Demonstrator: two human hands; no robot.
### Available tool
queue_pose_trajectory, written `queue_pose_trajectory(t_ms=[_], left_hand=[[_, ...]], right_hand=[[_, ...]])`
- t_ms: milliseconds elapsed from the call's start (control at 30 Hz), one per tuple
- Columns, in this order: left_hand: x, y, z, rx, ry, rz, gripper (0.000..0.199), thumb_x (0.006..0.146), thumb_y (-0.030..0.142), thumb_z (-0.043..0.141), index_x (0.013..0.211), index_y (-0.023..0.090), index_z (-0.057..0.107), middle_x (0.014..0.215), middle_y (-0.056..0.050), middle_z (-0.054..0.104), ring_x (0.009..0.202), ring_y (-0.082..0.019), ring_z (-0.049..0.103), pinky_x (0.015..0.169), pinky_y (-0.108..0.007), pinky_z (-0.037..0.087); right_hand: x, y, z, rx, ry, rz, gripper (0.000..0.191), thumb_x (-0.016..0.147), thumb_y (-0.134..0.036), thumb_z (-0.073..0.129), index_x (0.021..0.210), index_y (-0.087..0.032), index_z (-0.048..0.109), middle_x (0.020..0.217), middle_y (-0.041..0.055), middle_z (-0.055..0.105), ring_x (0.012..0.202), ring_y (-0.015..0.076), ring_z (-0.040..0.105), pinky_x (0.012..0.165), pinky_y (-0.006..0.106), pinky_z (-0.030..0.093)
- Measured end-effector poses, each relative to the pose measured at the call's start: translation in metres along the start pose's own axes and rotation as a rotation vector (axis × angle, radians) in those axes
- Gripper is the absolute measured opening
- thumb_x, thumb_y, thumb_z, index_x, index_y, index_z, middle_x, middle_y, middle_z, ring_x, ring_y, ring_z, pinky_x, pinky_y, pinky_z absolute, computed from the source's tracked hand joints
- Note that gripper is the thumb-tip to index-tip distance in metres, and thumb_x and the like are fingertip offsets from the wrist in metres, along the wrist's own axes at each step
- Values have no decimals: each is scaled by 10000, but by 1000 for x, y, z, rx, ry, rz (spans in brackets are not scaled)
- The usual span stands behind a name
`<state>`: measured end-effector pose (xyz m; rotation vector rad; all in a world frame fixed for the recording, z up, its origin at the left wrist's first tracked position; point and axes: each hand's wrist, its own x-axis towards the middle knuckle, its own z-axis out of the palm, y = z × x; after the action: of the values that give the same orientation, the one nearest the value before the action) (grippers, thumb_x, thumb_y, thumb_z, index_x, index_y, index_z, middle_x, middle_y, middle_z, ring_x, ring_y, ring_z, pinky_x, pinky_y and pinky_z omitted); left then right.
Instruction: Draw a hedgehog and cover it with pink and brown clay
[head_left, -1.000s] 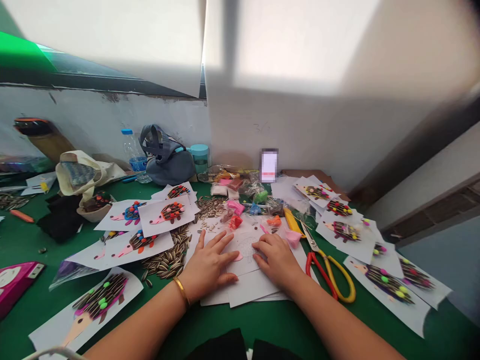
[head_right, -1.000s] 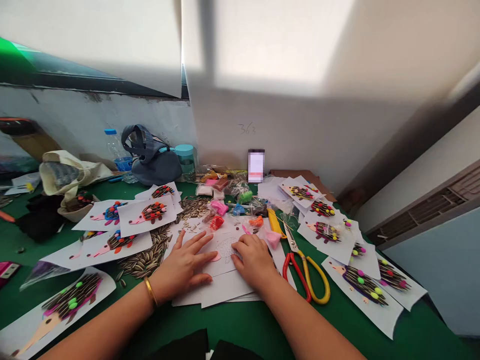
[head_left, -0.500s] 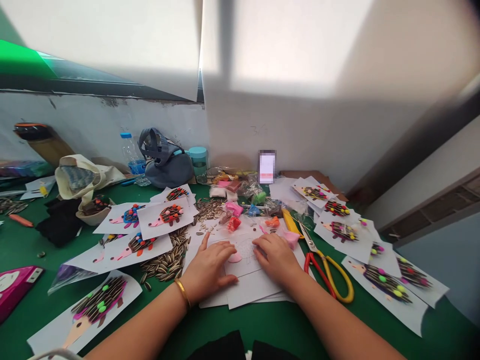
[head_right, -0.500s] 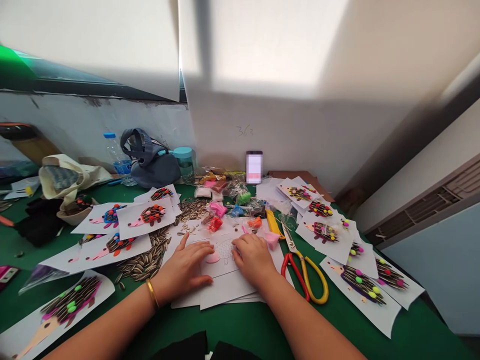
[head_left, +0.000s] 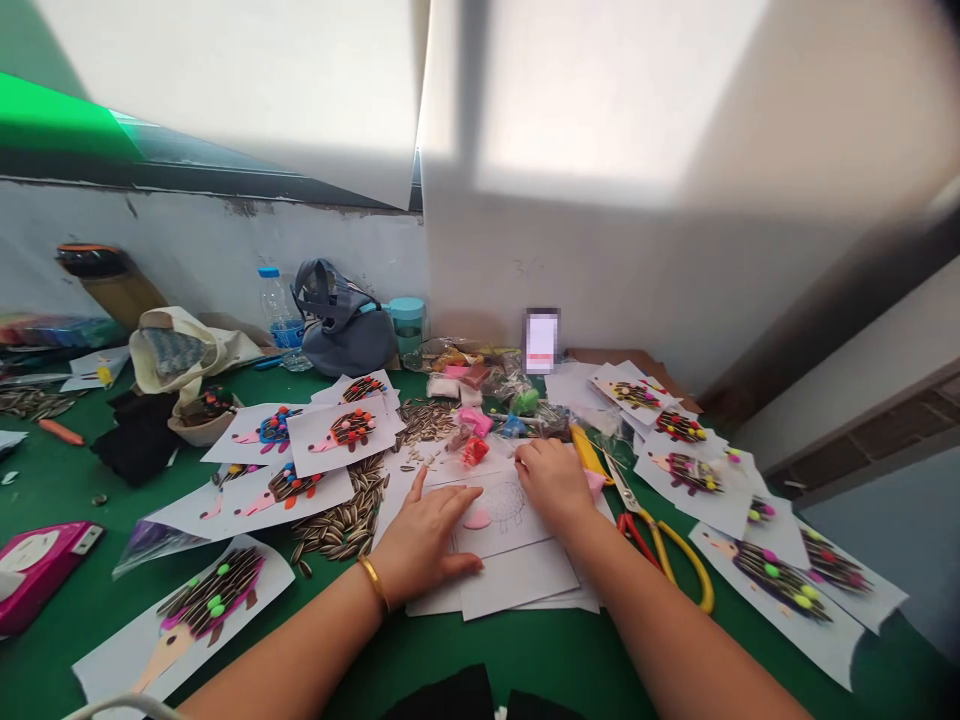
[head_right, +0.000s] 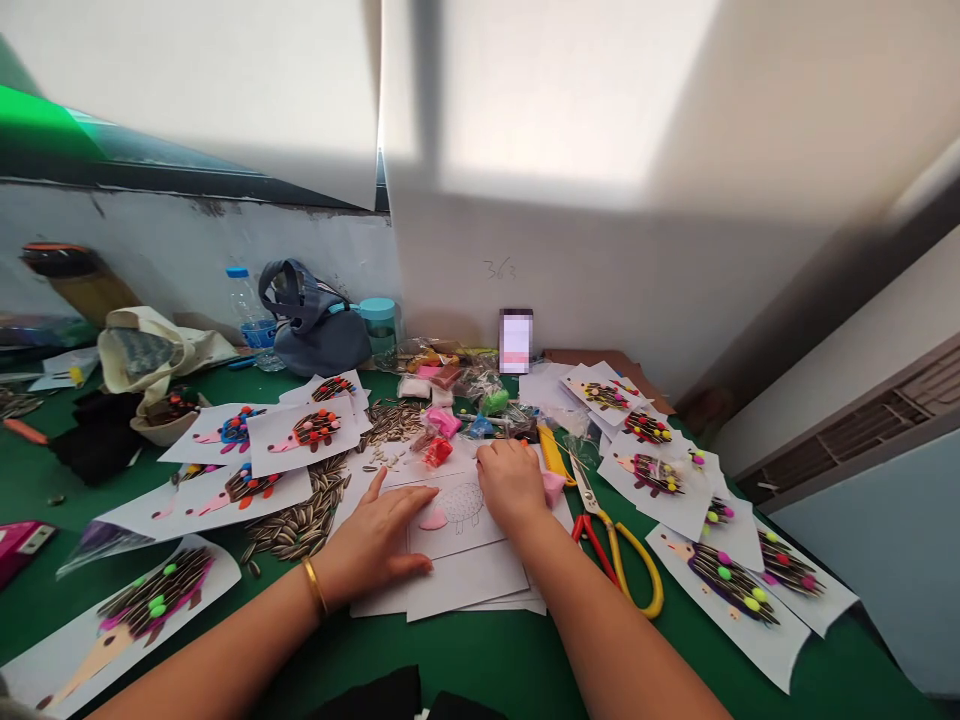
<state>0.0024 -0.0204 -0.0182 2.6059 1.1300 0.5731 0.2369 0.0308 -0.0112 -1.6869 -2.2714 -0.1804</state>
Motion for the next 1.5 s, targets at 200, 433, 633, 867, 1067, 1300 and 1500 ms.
queue_pose_trajectory(t_ms=[200,433,633,867,1067,1300,1500], left_hand=[[1,4,-6,-10,131,-4,500,819,404,698,1264,234,544,1249,-109,615,1172,-284,560,1127,-582,247],[3,32,-5,-340,134,-227,265,949,418,499,887,210,652,904,-50,650,881,-210,595,801,-344,474],[8,42,-2,-653,105,-437,387,892,531,521,755,190,646,781,-36,654,767,-197,594,715,-295,466],[12,48,-5,-798,138,-497,367,839,527,588,765,178,670,788,-45,662,789,-208,596,738,-298,470],[14,53,-6,-793,158,-528,374,834,533,597,759,175,672,782,-43,661,774,-204,586,723,-297,469],[17,57,-3,-824,185,-520,397,840,550,585,771,170,677,779,-45,669,763,-201,593,722,-296,482],[18,51,3,-763,206,-512,376,824,541,612,749,180,688,778,-47,680,773,-209,603,721,-298,484]], right_hand=[[-32,-12,-13,491,74,-33,107,841,-108,582,875,-201,620,856,26,665,826,190,591,745,297,428],[-59,-37,-18,785,89,-206,57,904,-252,628,933,-232,672,861,26,660,840,182,586,757,313,455],[-57,-41,-19,797,173,-266,82,905,-283,635,935,-233,692,851,44,660,823,190,589,750,330,470],[-58,-36,-19,845,173,-276,87,899,-245,637,967,-247,692,868,44,662,842,191,595,765,336,474],[-58,-34,-25,882,172,-287,147,869,-168,628,976,-248,689,871,41,652,844,187,590,771,332,480],[-58,-35,-26,870,208,-240,146,861,-149,590,927,-243,680,838,34,647,818,187,588,750,335,470],[-58,-38,-23,800,224,-235,131,852,-145,589,899,-235,673,835,35,658,812,193,582,744,346,455]])
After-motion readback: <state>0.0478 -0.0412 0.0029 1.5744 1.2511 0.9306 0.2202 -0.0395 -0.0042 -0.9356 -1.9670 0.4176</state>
